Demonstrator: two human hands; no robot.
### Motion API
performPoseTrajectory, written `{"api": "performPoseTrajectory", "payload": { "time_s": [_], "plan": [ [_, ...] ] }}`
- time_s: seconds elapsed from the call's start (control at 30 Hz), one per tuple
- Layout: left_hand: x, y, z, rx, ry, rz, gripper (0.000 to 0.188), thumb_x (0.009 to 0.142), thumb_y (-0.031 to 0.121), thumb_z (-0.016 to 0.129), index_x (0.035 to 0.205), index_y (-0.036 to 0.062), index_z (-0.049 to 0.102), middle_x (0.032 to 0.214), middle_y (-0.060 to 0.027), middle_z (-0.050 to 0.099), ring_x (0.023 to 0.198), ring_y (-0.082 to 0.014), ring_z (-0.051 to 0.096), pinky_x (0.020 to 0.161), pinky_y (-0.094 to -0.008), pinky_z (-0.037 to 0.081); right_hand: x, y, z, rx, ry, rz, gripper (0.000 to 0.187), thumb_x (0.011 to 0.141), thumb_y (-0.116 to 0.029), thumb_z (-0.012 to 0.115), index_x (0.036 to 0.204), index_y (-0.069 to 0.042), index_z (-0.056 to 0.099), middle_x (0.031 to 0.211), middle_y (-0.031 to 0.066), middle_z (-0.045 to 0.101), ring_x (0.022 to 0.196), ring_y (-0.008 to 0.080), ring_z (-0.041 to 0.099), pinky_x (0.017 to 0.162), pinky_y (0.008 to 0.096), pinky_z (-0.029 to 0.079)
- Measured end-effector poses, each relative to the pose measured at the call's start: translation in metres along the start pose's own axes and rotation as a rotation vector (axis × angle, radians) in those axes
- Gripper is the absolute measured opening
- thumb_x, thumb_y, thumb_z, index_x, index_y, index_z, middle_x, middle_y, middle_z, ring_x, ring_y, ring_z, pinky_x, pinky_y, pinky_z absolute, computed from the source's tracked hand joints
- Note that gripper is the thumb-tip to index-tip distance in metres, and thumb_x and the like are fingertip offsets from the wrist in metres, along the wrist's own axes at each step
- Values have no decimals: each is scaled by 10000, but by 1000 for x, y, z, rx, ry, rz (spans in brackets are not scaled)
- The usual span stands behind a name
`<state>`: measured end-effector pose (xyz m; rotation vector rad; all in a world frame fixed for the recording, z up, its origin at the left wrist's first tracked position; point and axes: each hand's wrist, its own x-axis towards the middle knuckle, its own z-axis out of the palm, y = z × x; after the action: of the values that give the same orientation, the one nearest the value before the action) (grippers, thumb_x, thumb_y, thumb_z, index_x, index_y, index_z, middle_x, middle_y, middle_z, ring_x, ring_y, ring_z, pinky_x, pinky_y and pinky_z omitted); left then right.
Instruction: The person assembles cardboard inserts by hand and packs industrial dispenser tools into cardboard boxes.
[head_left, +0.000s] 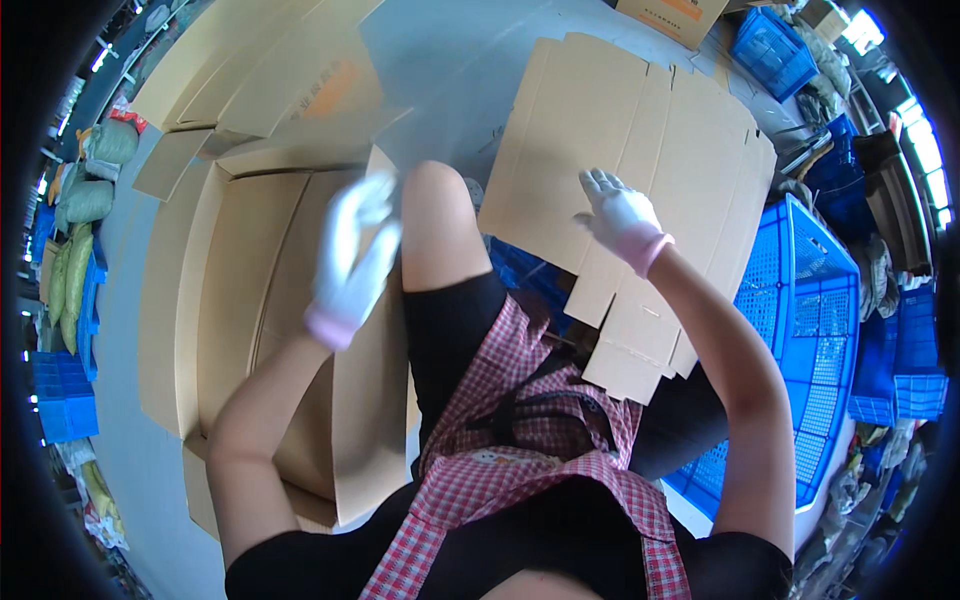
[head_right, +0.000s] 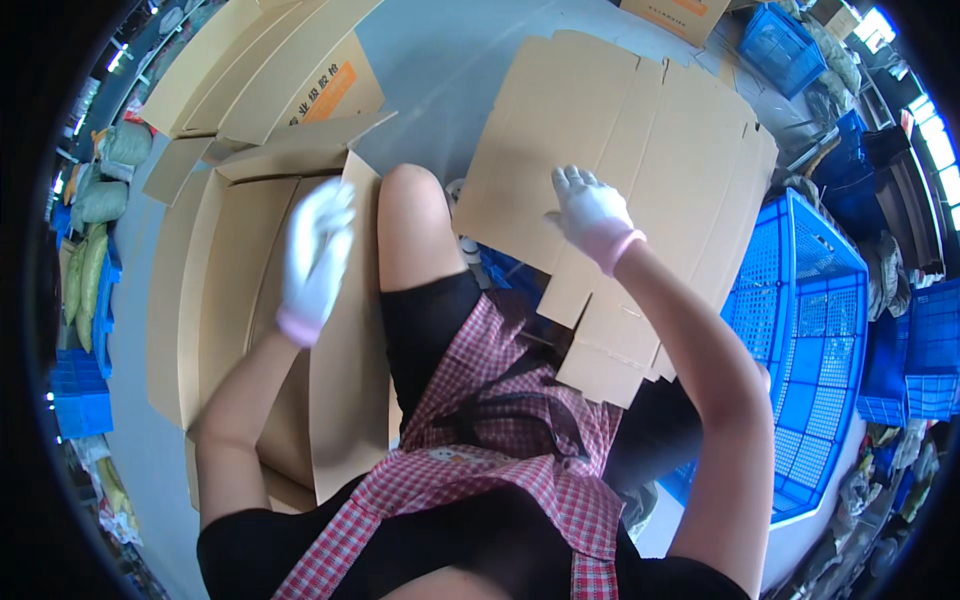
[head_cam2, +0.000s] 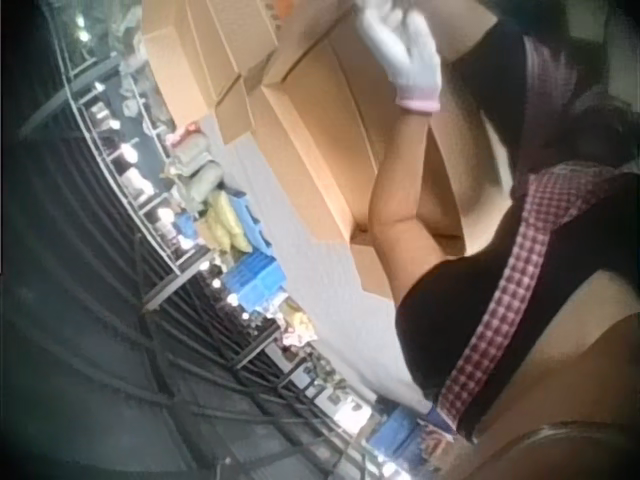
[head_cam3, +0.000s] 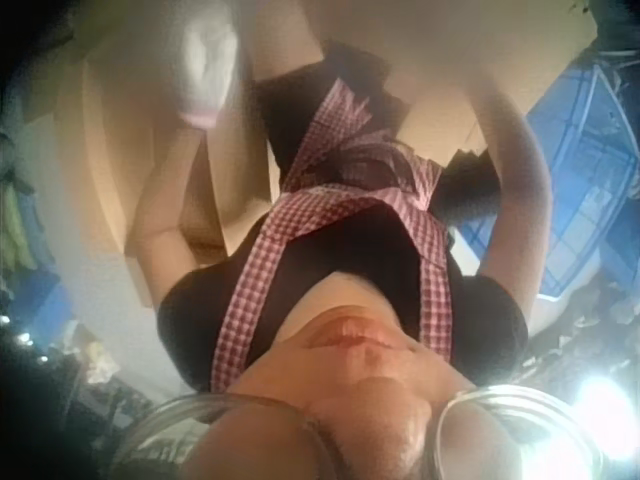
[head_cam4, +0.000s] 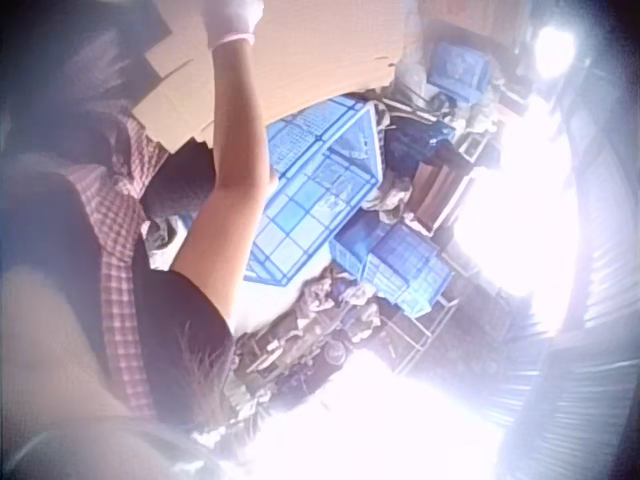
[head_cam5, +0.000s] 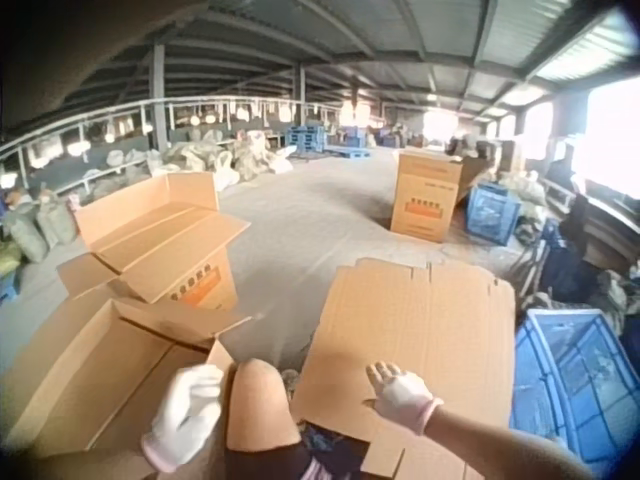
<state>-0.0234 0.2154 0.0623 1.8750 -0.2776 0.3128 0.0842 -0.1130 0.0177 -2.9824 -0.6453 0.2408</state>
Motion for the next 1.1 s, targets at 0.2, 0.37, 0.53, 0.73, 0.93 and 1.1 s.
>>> {"api": "performPoseTrajectory", "payload": {
  "time_s": [0.2, 0.37, 0.53, 0.73, 0.93, 1.1],
  "plan": [
    [120, -7, 90, -269, 208, -249, 491, 946, 279, 557, 1353, 48, 407, 1380, -98, 424, 1270, -186, 405, 1063, -312, 308, -14, -71, 37, -63, 79, 137, 604, 885, -261, 526, 1372, 46, 346, 1394, 262, 383, 1268, 378, 430, 980, 452, 430],
    [110, 7, 162, -957, 181, -455, 562, 922, 393, 574, 1358, 77, 411, 1306, -99, 479, 1117, -171, 517, 925, -332, 450, -34, -61, -76, 193, 453, 164, 232, 854, -172, 506, 987, 2, 583, 963, 189, 643, 954, 331, 631, 775, 407, 523],
    [101, 18, 174, -961, 17, -488, 346, 950, 294, 515, 1183, 43, 567, 1128, -79, 606, 1026, -200, 585, 889, -363, 478, -78, 32, -68, 626, 628, -257, 368, 871, -242, 584, 1114, 35, 593, 1072, 233, 626, 982, 315, 634, 862, 369, 499],
    [94, -14, 176, -719, 18, -479, 353, 954, 235, 499, 1198, -16, 545, 1164, -111, 607, 1079, -222, 584, 942, -360, 472, -173, 126, 45, 2226, 724, 508, 365, 926, -229, 577, 1222, -16, 569, 1134, 104, 638, 1036, 206, 612, 932, 316, 470],
    [50, -77, 274, -109, -688, -393, 532, 895, 335, 595, 1276, -19, 482, 1198, -184, 585, 1109, -284, 574, 932, -396, 464, -107, 91, 42, 1555, 760, 656, 592, 877, -8, 501, 1432, -26, 297, 1319, 180, 451, 1200, 257, 471, 1009, 351, 405],
    [44, -7, 258, 510, -852, 494, 691, 859, 381, 593, 1443, 160, 296, 1460, -294, 235, 1300, -469, 337, 1010, -522, 392, -134, 141, 142, 454, 330, 122, 478, 905, -226, 551, 1338, -46, 454, 1305, 176, 489, 1198, 314, 476, 1032, 404, 359]
  ]
}}
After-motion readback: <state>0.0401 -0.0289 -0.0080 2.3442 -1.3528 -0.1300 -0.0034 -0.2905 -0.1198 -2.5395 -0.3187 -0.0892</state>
